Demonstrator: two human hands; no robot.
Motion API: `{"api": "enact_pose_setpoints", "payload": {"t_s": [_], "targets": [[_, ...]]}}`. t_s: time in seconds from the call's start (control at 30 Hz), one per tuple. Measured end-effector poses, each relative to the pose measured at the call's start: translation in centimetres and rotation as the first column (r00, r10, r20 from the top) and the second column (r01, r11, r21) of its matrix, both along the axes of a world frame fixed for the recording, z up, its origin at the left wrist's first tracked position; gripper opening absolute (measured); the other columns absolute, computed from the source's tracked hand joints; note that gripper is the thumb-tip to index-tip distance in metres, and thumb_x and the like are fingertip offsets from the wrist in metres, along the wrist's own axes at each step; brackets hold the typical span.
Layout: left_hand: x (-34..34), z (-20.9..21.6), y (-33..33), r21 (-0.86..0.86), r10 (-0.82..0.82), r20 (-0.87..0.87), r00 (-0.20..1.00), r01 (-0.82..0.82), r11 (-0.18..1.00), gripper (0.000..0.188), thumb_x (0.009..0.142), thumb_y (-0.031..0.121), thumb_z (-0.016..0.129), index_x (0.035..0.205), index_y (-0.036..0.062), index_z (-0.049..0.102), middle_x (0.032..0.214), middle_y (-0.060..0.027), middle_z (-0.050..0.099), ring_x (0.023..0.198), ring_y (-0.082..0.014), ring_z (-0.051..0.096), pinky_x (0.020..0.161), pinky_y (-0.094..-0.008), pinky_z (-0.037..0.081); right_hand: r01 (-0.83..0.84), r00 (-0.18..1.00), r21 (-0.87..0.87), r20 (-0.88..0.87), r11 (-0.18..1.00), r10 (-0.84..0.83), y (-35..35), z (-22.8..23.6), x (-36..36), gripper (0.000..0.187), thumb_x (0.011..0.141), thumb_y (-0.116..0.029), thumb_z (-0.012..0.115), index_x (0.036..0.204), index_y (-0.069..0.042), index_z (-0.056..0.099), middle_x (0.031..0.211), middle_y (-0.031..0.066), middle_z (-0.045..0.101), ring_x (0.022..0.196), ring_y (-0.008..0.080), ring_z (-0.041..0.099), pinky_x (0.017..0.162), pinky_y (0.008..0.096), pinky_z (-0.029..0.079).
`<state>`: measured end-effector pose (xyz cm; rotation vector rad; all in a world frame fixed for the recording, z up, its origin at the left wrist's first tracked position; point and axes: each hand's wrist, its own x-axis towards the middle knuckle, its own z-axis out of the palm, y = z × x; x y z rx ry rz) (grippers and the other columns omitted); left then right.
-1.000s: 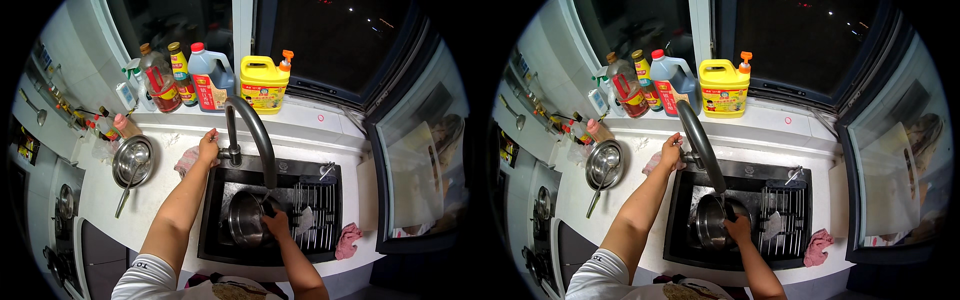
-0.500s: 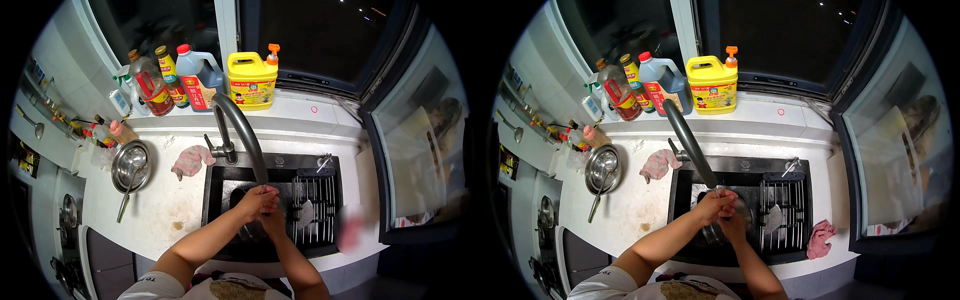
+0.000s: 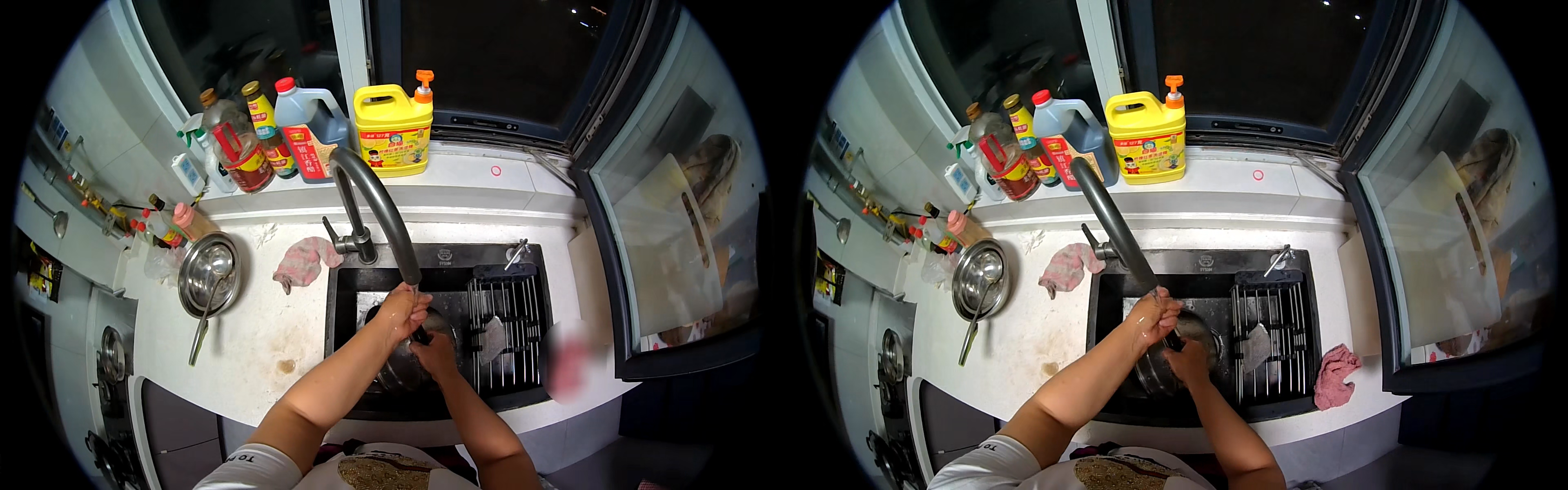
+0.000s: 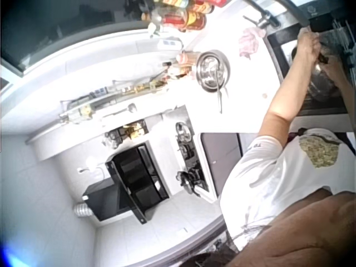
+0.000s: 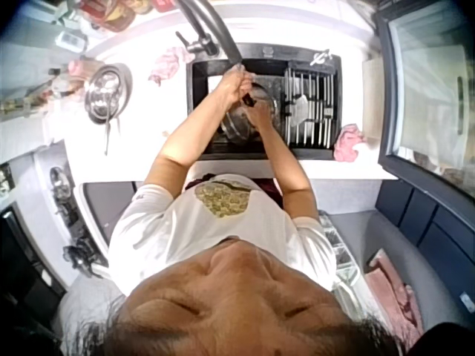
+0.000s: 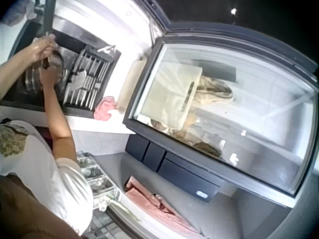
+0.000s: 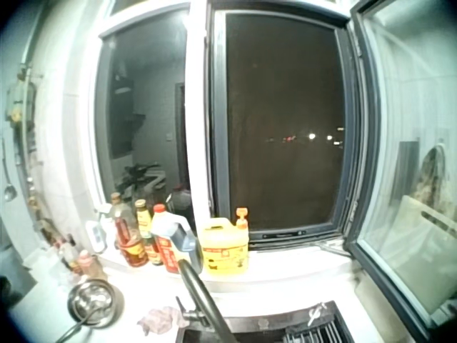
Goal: The person scrubs the interior and exterior of a metal pot using a cloth and then rinses it under a running faucet in a sink.
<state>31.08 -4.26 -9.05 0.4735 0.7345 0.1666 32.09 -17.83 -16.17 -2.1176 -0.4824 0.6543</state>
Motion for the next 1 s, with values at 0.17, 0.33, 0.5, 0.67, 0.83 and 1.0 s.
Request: {"api": "enact_pose_setpoints", "payload": {"t_s": [0.17, 0.33, 0.5, 0.67, 0.83, 1.0], "targets": [[1.0, 0.9, -0.2, -0.344, 0.099, 0.054, 0.994, -0.074, 0.936, 0.037, 0.091, 0.029, 0.058, 0.063, 0.0163, 0.038, 0.049, 0.0045, 0.025, 0.038, -0.0082, 0.024, 0.035, -0.0232, 0.017, -0.017, 0.984, 0.035, -0.178, 0.999, 0.023, 0.2, 0.2, 0.2, 0.030, 0.067, -0.015, 0.070, 0.088, 0.006, 0.066, 0.076, 0.0210, 0.065, 0.072, 0.0296, 0.064, 0.066, 0.0384, 0.047], [0.7, -0.7, 0.5, -0.374, 0.074, 0.196, 0.978, 0.005, 0.927, 0.025, 0.091, 0.024, 0.056, 0.070, 0.0137, 0.049, 0.049, 0.0037, 0.032, 0.040, -0.0078, 0.031, 0.035, -0.0214, 0.020, 0.018, 0.969, 0.051, -0.248, 0.999, -0.005, 0.2, 0.6, 0.3, 0.028, 0.068, -0.016, 0.071, 0.085, 0.006, 0.066, 0.073, 0.0204, 0.065, 0.068, 0.0290, 0.064, 0.063, 0.0396, 0.047], [-0.2, -2.1, 0.7, -0.282, 0.183, 0.176, 0.967, -0.128, 0.951, 0.042, 0.089, -0.009, 0.043, 0.129, 0.0026, 0.043, 0.113, -0.0166, 0.060, 0.070, -0.0154, 0.063, 0.058, -0.0207, 0.056, 0.104, 0.931, 0.023, -0.354, 0.994, -0.089, 0.2, 1.3, 0.4, 0.026, 0.068, -0.016, 0.072, 0.085, 0.004, 0.068, 0.071, 0.0157, 0.066, 0.064, 0.0240, 0.063, 0.060, 0.0376, 0.047], [0.0, -6.8, 1.0, -0.415, 0.200, 0.251, 0.947, -0.081, 0.906, 0.035, 0.092, -0.001, 0.047, 0.127, 0.0002, 0.046, 0.119, -0.0160, 0.058, 0.080, -0.0163, 0.065, 0.063, -0.0195, 0.056, 0.092, 0.966, 0.102, -0.249, 0.991, -0.064, 0.7, 0.3, 1.2, 0.013, 0.071, -0.008, 0.071, 0.078, 0.003, 0.067, 0.064, 0.0033, 0.061, 0.056, 0.0112, 0.054, 0.050, 0.0292, 0.039], [-0.1, -14.1, 2.6, -0.420, 0.128, 0.758, 0.640, 0.329, 0.846, 0.038, 0.097, 0.027, 0.042, 0.122, -0.0002, 0.052, 0.125, -0.0156, 0.056, 0.102, -0.0257, 0.061, 0.075, -0.0303, 0.054, 0.110, 0.899, 0.179, -0.438, 0.978, -0.021, 0.4, -1.4, 2.4, 0.019, 0.070, -0.011, 0.075, 0.082, 0.001, 0.068, 0.070, 0.0018, 0.063, 0.059, 0.0116, 0.056, 0.054, 0.0283, 0.044], [-0.6, -2.4, 0.4, -0.273, 0.128, 0.350, 0.928, -0.030, 0.962, 0.070, 0.097, 0.053, 0.015, 0.125, -0.0010, 0.049, 0.136, -0.0179, 0.047, 0.129, -0.0351, 0.039, 0.105, -0.0499, 0.031, -0.017, 0.874, 0.355, -0.449, 0.935, 0.187, -0.1, 0.3, 4.1, 0.025, 0.070, -0.012, 0.078, 0.088, 0.001, 0.068, 0.082, 0.0041, 0.066, 0.071, 0.0126, 0.060, 0.064, 0.0272, 0.047]]}}
